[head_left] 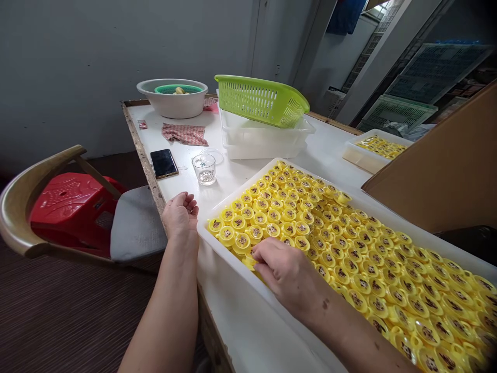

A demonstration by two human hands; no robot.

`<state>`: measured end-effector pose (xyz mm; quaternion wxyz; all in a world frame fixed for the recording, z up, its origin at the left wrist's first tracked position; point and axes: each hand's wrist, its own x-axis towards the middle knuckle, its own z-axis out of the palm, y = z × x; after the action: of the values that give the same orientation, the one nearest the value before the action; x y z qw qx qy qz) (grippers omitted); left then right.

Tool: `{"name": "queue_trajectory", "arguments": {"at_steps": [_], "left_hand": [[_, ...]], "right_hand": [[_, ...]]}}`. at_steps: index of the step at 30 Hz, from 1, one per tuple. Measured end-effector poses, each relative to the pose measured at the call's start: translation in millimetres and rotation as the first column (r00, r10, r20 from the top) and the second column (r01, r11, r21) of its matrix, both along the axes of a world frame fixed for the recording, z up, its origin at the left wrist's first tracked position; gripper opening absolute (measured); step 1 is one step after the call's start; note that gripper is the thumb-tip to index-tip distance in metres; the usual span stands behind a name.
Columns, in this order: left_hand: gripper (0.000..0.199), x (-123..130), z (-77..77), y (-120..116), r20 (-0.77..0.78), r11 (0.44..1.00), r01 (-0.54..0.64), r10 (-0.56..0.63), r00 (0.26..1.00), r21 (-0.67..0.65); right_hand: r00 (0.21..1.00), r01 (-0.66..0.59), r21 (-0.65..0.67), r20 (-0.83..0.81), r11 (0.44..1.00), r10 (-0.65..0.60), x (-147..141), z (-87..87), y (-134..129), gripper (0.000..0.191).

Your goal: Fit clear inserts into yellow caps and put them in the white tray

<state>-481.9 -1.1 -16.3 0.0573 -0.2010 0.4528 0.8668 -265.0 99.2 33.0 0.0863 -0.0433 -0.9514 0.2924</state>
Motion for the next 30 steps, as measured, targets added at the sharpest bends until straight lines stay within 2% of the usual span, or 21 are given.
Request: {"name": "queue_trajectory", "arguments": {"at_steps": [6,12,17,23,30], "left_hand": [[0.013,0,1.1,0,0.002,1.000,0.005,-0.005,1.000,-0.007],[0.013,0,2.2,0,0.005,1.000,0.008,-0.008,1.000,-0.011],[0.013,1,2.6,0,0.000,1.000,0.012,-0.012,1.000,-0.009],[0.013,1,2.8,0,0.000,1.000,0.011,-0.011,1.000,-0.011],[0.011,1,3.9,0,-0.002,1.000,0.011,-0.011,1.000,-0.014]], "right_hand": [[0.999,-0.027,0.086,0.019,0.996,0.026,3,-8.7,2,0.020],[0.998,-0.057,0.219,-0.017,0.974,0.063,3,-1.6,0,0.023],[0.995,-0.056,0.253,-0.066,0.966,0.075,3,3.8,2,0.022],[0.994,-0.093,0.454,-0.003,0.886,0.106,-3,8.2,3,0.020],[0.994,-0.089,0.502,-0.016,0.860,0.112,-6,3.9,5,0.020]]}}
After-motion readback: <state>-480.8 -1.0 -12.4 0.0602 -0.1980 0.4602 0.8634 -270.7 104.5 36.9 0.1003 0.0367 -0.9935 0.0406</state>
